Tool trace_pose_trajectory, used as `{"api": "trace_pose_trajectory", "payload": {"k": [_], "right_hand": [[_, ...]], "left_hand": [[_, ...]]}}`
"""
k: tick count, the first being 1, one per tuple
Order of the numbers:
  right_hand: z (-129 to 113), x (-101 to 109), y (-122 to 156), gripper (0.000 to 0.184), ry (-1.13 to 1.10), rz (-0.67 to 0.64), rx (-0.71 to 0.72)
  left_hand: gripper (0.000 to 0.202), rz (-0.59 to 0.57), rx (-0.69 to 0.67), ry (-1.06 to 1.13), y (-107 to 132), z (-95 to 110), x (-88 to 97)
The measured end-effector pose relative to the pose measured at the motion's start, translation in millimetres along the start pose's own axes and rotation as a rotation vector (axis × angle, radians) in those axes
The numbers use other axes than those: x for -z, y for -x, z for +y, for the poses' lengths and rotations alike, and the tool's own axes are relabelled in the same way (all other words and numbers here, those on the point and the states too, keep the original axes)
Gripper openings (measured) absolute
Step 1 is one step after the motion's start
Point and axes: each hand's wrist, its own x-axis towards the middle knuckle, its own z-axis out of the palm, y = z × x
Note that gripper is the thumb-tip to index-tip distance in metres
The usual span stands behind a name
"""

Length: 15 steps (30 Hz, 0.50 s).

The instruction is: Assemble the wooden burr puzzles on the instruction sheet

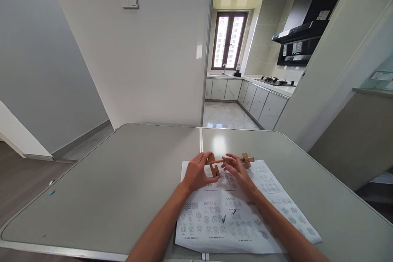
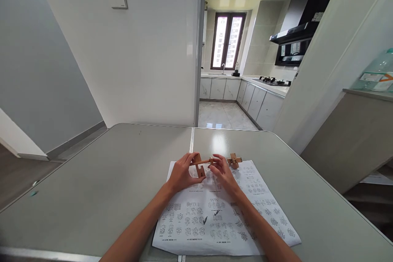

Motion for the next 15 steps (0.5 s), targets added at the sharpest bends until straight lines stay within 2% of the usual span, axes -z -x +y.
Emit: {"api": "trace_pose_trajectory", "payload": {"k": [3,7,11,15], "right_hand": [[3,1,0,0.056,0.095,0.04,0.013],[7,-3,4,0.061,0.354,-0.06,0.143],[3,-7,9,0.064,0.543,-0.173,0.251],[-1,-9,11,0.066,0.656,-0.248,0.323]], "left_hand": [[0.082,0.097,0.12,-0.013,0,-5,-1.2],[0.077,0.244,0.261,-0.004,-3,-10,-2.3],[0.073,0.269,0.32,0.042,-4,-13,-3.3],[0.075,0.24,0.31,0.068,-3,-12,-5.1]]}}
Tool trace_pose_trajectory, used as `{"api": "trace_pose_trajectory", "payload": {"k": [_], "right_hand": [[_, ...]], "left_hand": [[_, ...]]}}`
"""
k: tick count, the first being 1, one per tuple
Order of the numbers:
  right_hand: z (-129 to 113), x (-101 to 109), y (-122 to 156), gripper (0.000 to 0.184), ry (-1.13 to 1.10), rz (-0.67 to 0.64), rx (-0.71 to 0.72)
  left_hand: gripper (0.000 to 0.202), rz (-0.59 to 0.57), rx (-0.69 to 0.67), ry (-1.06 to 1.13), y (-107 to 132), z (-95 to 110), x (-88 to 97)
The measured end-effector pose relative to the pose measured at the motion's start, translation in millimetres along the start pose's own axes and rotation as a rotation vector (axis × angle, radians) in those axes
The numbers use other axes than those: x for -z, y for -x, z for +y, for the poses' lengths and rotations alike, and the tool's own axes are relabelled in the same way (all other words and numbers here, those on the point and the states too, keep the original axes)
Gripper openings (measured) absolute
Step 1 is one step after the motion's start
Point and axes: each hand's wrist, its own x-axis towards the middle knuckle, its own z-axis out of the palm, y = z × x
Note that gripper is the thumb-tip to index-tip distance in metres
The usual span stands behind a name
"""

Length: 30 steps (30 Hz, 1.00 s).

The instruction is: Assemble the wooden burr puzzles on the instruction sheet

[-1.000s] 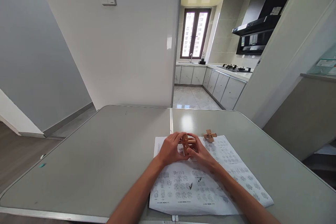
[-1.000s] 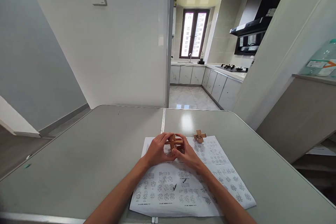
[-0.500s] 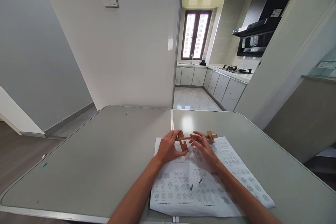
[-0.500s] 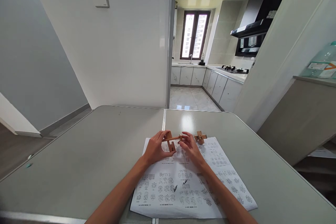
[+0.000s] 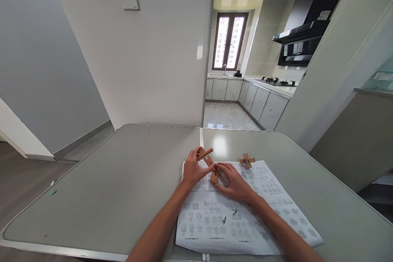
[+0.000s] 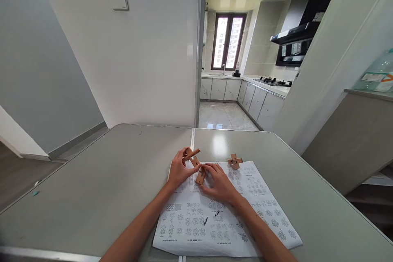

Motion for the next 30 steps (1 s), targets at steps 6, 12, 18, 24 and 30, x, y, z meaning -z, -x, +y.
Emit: {"api": "trace_pose_trajectory", "payload": {"k": [6,12,18,24,30], "right_hand": [[-2,-1,0,0.054,0.069,-0.021,0.047],[-3,1,-2,0.038,0.042,-0.035,0.047],[2,5,-4,0.048,-0.111,0.074,-0.057],[-3,9,-7,0.049,-0.303,0.224,-0.178],[-1,8,-7,0.045,-0.435,0.171,-0.265]], "left_hand": [[0.078,-0.081,-0.051,0.003,2,4,0.2],[0.082,-0.15,-0.086,0.034,4,5,1.8],[0.083,-0.188,-0.102,0.045,4,5,3.3],[0.081,-0.28,-0.139,0.064,7,10,4.0],[0.083,-0.384,-0.153,0.141,8,14,5.8]]}}
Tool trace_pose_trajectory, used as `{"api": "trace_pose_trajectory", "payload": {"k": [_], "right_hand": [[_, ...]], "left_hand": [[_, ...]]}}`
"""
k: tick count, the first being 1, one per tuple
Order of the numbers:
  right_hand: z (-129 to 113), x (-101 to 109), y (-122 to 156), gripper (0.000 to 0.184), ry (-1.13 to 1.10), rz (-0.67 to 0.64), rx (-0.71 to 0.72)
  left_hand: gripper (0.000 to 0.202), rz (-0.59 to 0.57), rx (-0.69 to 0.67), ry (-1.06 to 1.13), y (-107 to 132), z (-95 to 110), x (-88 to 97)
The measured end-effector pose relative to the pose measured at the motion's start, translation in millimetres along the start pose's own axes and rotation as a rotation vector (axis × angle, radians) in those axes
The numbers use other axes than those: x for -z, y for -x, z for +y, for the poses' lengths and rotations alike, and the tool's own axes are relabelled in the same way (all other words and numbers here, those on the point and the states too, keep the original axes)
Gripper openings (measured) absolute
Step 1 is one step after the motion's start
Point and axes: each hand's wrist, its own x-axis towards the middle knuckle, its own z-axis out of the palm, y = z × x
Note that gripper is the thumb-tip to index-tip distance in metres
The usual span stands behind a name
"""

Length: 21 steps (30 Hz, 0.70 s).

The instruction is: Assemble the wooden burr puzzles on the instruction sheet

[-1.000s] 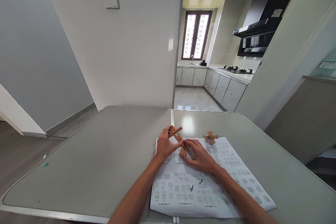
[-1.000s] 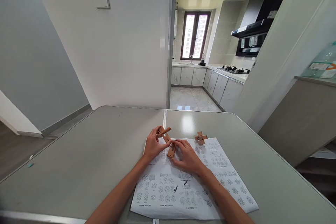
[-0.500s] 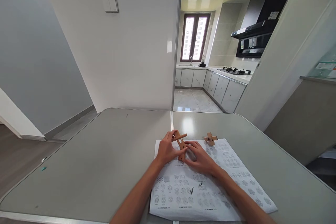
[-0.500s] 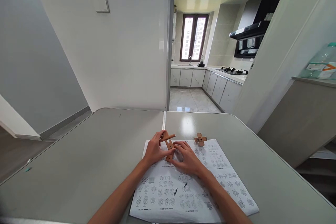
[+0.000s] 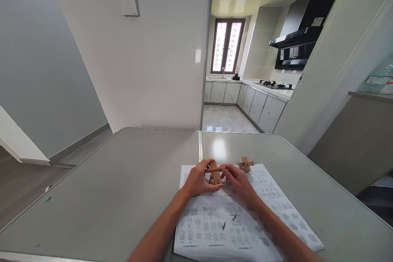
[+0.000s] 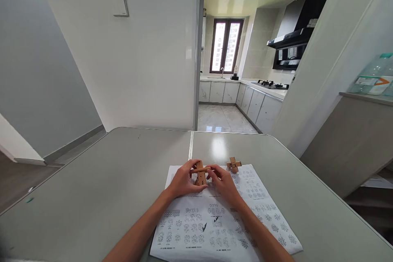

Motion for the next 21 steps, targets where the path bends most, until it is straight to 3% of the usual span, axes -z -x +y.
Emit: {"api": "trace_pose_trajectory", "payload": {"k": [4,11,17,21], "right_hand": [[-3,-2,2,0.042,0.005,0.026,0.012],[-5,-2,1,0.043,0.223,0.135,0.081],[7,-3,1,0.046,0.334,0.237,0.115],[6,-1,2,0.045,0.32,0.23,0.107]], "left_hand": [[0.081,-0.021,0.027,0.051,1,1,0.8],[0.079,-0.105,0.062,0.112,2,5,2.0],[0.083,-0.15,-0.073,0.124,-1,12,5.3],[0.084,-0.136,-0.068,0.133,-1,10,2.7]]}}
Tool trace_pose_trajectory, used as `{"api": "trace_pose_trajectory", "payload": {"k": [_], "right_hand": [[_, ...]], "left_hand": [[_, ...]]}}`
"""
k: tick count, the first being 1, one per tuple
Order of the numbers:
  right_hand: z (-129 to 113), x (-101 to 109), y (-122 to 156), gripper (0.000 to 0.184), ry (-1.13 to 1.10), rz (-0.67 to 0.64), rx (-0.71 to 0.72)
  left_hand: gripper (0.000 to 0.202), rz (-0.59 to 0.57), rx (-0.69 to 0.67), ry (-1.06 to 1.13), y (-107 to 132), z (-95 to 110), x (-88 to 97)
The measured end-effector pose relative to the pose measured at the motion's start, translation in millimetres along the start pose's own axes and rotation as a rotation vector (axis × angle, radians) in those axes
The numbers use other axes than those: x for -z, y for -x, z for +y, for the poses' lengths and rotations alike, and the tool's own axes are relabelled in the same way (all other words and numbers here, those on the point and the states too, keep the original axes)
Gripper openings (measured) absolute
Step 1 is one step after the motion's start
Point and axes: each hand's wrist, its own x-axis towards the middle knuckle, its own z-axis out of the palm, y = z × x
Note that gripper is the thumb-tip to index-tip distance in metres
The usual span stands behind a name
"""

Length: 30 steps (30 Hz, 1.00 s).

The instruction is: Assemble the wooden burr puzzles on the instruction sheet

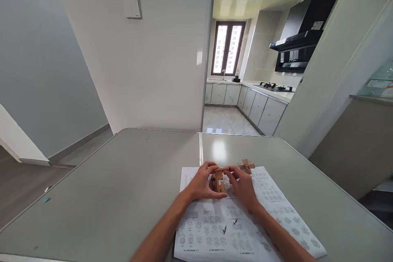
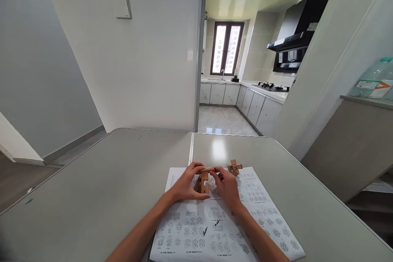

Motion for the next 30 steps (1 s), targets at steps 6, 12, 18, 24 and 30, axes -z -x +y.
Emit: {"api": "trace_pose_trajectory", "payload": {"k": [6,12,18,24,30], "right_hand": [[-4,7,-2,0.046,-0.037,0.07,-0.024],[-8,1,2,0.041,-0.067,0.025,-0.018],[-10,1,3,0.039,-0.075,-0.026,-0.001],[-7,0,4,0.036,-0.007,-0.032,0.032],[-4,-5,8,0.035,0.033,0.002,0.034]], "left_hand": [[0.051,0.357,0.166,-0.012,-1,-13,-5.6],[0.04,0.225,0.274,0.197,-4,-11,-2.8],[0.051,0.163,0.313,0.383,-3,-11,-4.2],[0.05,0.141,0.306,0.442,-4,-12,-3.1],[0.056,0.105,0.358,0.473,-4,-11,-2.2]]}}
